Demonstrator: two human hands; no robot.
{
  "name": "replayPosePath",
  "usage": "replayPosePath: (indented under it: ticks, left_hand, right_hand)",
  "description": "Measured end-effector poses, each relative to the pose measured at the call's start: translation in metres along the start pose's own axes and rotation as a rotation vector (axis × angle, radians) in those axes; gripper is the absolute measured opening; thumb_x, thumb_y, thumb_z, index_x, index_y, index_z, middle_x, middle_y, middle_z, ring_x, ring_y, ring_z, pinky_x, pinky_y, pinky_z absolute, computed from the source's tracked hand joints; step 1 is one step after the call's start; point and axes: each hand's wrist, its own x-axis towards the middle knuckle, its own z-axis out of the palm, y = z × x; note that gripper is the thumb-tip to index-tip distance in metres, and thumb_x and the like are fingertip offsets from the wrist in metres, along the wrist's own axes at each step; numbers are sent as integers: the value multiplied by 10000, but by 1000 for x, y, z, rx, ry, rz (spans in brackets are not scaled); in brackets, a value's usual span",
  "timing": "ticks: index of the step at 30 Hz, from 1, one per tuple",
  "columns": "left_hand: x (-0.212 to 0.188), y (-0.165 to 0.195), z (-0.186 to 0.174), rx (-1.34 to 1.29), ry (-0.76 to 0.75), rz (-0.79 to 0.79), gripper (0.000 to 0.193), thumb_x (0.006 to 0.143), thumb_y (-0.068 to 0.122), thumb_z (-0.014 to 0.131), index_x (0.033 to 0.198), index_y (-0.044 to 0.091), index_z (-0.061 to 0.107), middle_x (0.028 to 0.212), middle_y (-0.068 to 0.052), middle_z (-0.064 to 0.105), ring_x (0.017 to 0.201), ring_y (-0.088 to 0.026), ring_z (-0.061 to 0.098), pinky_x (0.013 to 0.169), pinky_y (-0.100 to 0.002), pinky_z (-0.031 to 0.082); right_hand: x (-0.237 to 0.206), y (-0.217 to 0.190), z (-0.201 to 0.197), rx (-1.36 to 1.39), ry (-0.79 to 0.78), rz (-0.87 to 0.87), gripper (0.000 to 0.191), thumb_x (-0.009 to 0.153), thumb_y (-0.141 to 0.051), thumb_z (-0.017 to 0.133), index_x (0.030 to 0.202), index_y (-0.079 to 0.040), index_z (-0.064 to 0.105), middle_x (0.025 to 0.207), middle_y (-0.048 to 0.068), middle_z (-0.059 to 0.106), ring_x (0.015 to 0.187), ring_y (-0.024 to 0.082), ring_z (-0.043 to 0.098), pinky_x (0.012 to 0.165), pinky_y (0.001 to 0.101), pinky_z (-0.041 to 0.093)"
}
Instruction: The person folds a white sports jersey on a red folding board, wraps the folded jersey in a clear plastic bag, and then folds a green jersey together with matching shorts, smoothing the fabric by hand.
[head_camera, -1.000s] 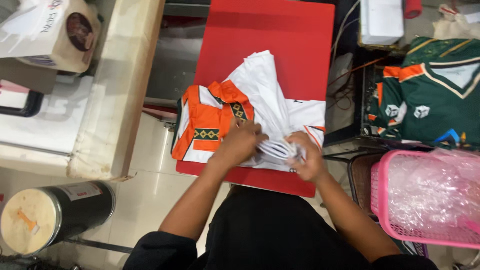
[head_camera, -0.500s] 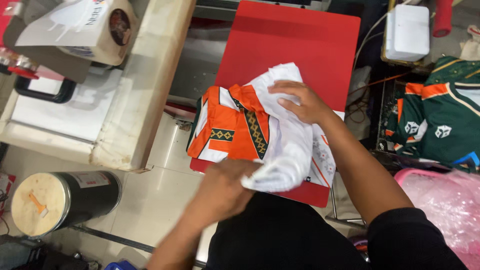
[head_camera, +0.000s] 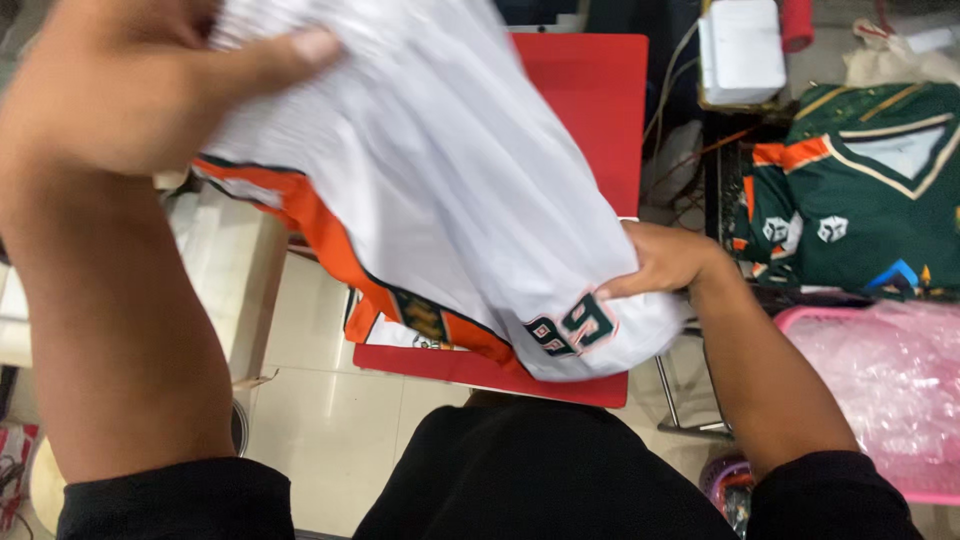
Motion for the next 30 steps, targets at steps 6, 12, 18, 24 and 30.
replayPosePath:
  ticks: [6, 12, 18, 24, 30]
  left_hand:
    - [52, -120, 28, -410, 36, -139, 191, 1046, 84, 705, 1215, -5, 712, 1083, -103, 755, 849, -129, 713, 775, -291, 605]
    - [85, -237, 127, -711, 172, -163, 301, 1010, 78, 678, 1298, -2, 638, 1208, -129, 741, 1017, -176, 732, 899, -334, 614]
    - [88, -274, 152, -791, 215, -335, 341, 993, 82, 645, 1322, -4, 625, 1219, -153, 745, 1049, -197, 757, 920, -350, 635]
    - [154, -325, 168, -565, 270, -433, 273, 974, 128, 690, 1203, -20, 707, 1124, -137, 777, 933, -174, 749, 810, -327, 625]
    - [160, -363, 209, -319, 250, -595, 247, 922, 123, 774, 1101, -38, 721, 1053, -158, 783, 894, -229, 744, 779, -386, 595]
  right_hand:
    - [-77, 57, -101, 10, 424, 202, 544, 747, -113, 845, 1250, 35, 700, 1130, 118, 760, 947, 159, 695, 852, 346, 576]
    - [-63, 63, -159, 514, 636, -154, 499, 819, 48, 716, 1300, 7, 590, 1126, 148, 709, 1053, 235, 717, 917, 359, 596]
    - [-37, 68, -174, 385, 992, -267, 564, 838, 180, 703, 1353, -19, 588, 1217, 99, 671, 1081, 186, 657, 1010, 333, 588]
    - [42, 86, -204, -46, 1127, -116, 587, 882, 183, 792, 1379, -49, 580, 1362, 99, 653, 1255, 230, 697, 1078, 347, 601]
    - [92, 133, -155, -456, 1153, 219, 728, 871, 26, 842, 1491, -45, 467, 1387, 206, 585, 1308, 328, 582, 1106, 400, 463]
